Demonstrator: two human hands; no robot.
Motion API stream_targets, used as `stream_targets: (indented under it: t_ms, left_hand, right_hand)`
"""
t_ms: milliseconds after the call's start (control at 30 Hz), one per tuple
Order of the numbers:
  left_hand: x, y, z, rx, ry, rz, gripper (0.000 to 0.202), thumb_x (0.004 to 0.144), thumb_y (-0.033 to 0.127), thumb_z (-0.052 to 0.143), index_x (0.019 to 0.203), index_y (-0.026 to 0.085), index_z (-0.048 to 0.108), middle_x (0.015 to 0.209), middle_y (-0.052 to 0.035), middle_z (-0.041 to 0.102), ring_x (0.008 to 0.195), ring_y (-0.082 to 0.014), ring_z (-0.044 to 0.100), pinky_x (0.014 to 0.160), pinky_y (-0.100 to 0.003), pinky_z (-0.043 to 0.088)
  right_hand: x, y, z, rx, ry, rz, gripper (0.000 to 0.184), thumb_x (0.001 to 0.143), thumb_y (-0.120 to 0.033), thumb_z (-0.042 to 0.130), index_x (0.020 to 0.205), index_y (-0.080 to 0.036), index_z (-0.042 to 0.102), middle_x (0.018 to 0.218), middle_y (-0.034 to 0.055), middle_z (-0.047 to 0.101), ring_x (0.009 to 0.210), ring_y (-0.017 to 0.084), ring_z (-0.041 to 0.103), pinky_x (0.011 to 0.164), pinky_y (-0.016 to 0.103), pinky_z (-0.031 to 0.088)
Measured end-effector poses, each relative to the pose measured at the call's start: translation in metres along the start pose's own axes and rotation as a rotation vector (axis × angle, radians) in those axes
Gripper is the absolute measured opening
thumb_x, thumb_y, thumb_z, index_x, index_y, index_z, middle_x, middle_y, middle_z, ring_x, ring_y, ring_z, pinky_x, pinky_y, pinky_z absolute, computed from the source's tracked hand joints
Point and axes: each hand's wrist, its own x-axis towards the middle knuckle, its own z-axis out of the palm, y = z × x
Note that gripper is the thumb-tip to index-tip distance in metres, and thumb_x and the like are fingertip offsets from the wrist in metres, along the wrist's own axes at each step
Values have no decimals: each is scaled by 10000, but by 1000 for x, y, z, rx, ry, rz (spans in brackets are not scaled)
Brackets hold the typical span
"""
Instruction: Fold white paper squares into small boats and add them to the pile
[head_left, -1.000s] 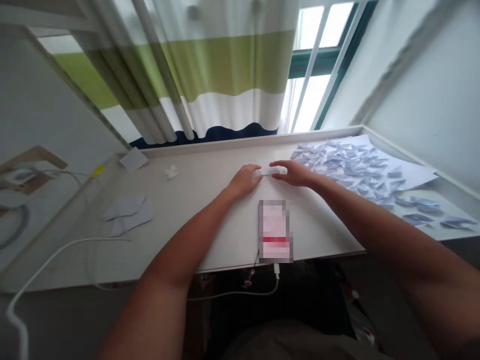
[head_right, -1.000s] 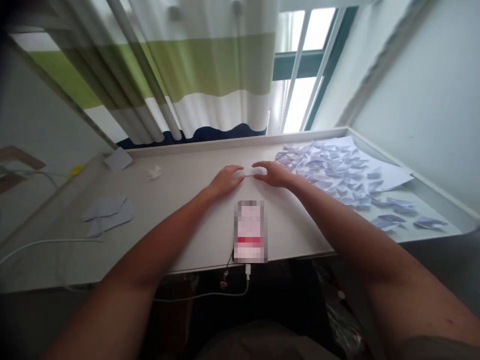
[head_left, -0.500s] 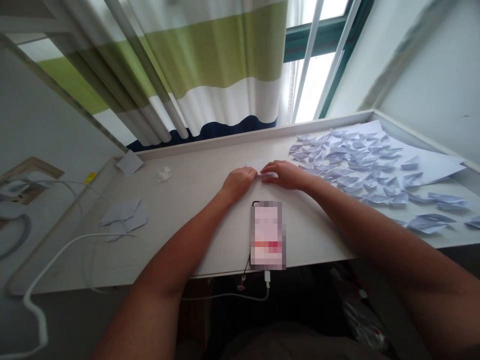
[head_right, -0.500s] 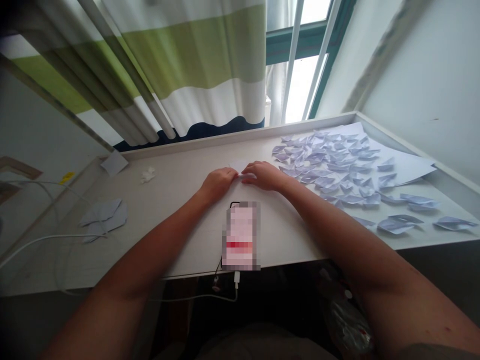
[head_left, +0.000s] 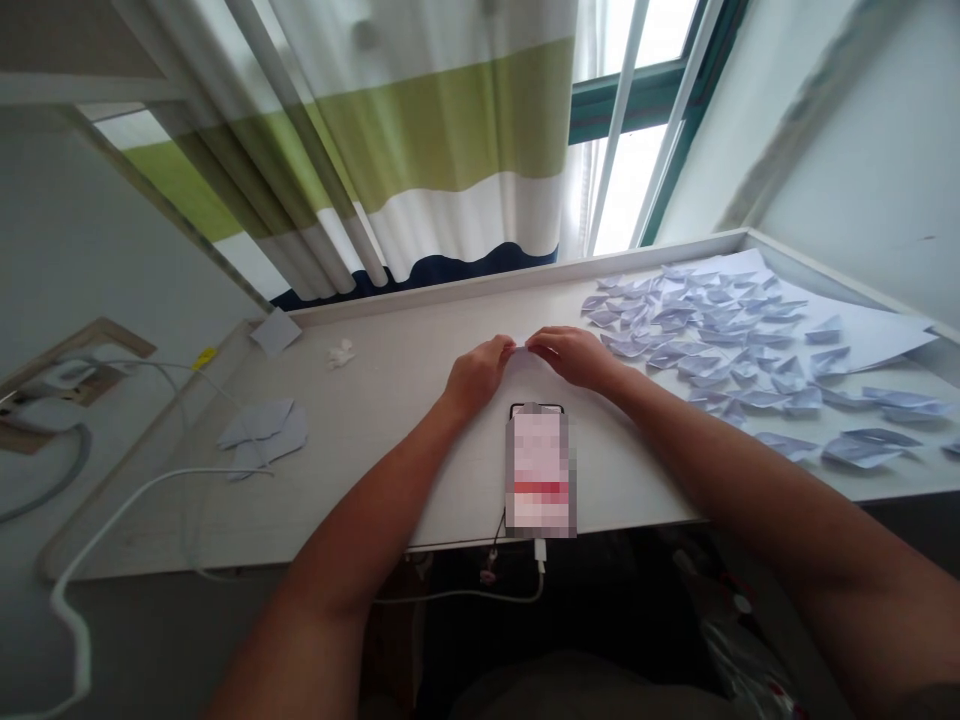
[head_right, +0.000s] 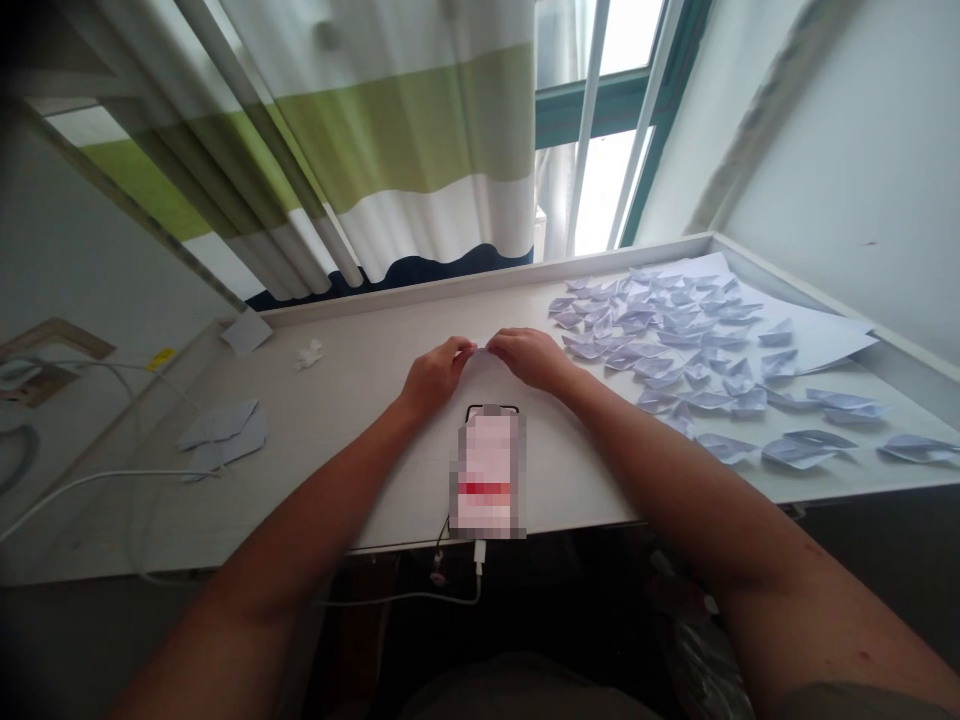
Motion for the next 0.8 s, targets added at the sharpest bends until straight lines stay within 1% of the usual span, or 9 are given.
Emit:
stream_targets:
  t_ms: [67, 100, 200, 333, 433, 533, 600, 700, 800]
  left_hand:
    - [0, 1, -1, -47, 10, 19, 310, 1121, 307, 563, 1405, 241, 669, 1399, -93, 786, 1164, -248, 780, 1003, -344, 579]
    - [1, 0, -2, -54, 12, 29, 327, 1116, 295, 570, 1421, 235, 672, 1428, -97, 774, 1213, -254, 768, 1035, -356, 576]
    - [3, -5, -3, -17, 14, 47, 253, 1098, 258, 596, 1283, 248, 768, 1394, -79, 794, 1310, -269, 732, 1082, -380, 566]
    - [5, -13, -5, 28, 24, 64, 208, 1090, 274, 620, 1186, 276, 804, 1334, -62, 816, 1292, -273, 734, 1023, -382, 576]
    - [7, -15, -6, 82, 29, 72, 220, 1099, 289, 597, 1187, 270, 797, 1312, -74, 818, 1245, -276, 741, 965, -366, 574]
    - [9, -14, -7, 116, 81, 82, 248, 1115, 301, 553, 1193, 251, 783, 1290, -99, 814, 1197, -268, 740, 949, -345, 561]
    - [10, -12, -7, 122, 129, 100, 281, 1134, 331, 514, 1194, 243, 774, 1281, -107, 810, 1191, -261, 735, 965, -334, 552]
    - [11, -9, -8, 123, 181, 135, 340, 1157, 376, 456, 1201, 243, 766, 1289, -104, 806, 1227, -250, 726, 992, -320, 545]
    - [12, -7, -7, 107, 174, 177, 327, 1152, 367, 475, 1267, 247, 756, 1329, -101, 796, 1314, -250, 702, 1048, -326, 540]
  right_hand:
    - [-1, 0, -2, -17, 39, 41, 344, 1131, -240, 513, 1246, -212, 835, 1315, 116, 822, 1185, 305, 763, 1026, 415, 555]
    - [-1, 0, -4, -24, 49, 60, 346, 1132, -247, 514, 1246, -212, 838, 1320, 112, 822, 1188, 308, 764, 1019, 413, 555]
    - [-2, 1, -7, -26, 68, 112, 329, 1128, -268, 536, 1221, -240, 851, 1312, 87, 829, 1198, 307, 760, 1022, 412, 553]
    - [-2, 0, -7, -4, 71, 116, 306, 1129, -306, 565, 1199, -246, 857, 1313, 84, 825, 1225, 312, 744, 1064, 426, 540]
    - [-3, -1, -6, 34, 53, 73, 318, 1132, -323, 581, 1328, -233, 815, 1398, 107, 790, 1295, 325, 714, 1100, 449, 535]
    - [-5, -1, -7, 72, 48, 3, 360, 1130, -351, 600, 1431, -232, 759, 1473, 106, 753, 1369, 312, 675, 1134, 446, 530]
    - [-5, 0, -8, 86, 73, -7, 347, 1144, -328, 558, 1394, -235, 780, 1457, 93, 764, 1356, 293, 683, 1138, 438, 532]
    - [-4, 2, -8, 87, 130, 39, 336, 1141, -280, 532, 1284, -254, 834, 1384, 67, 802, 1320, 289, 705, 1132, 444, 540]
    - [-2, 2, -8, 83, 186, 102, 305, 1118, -267, 571, 1210, -280, 861, 1327, 55, 826, 1309, 308, 713, 1129, 470, 546]
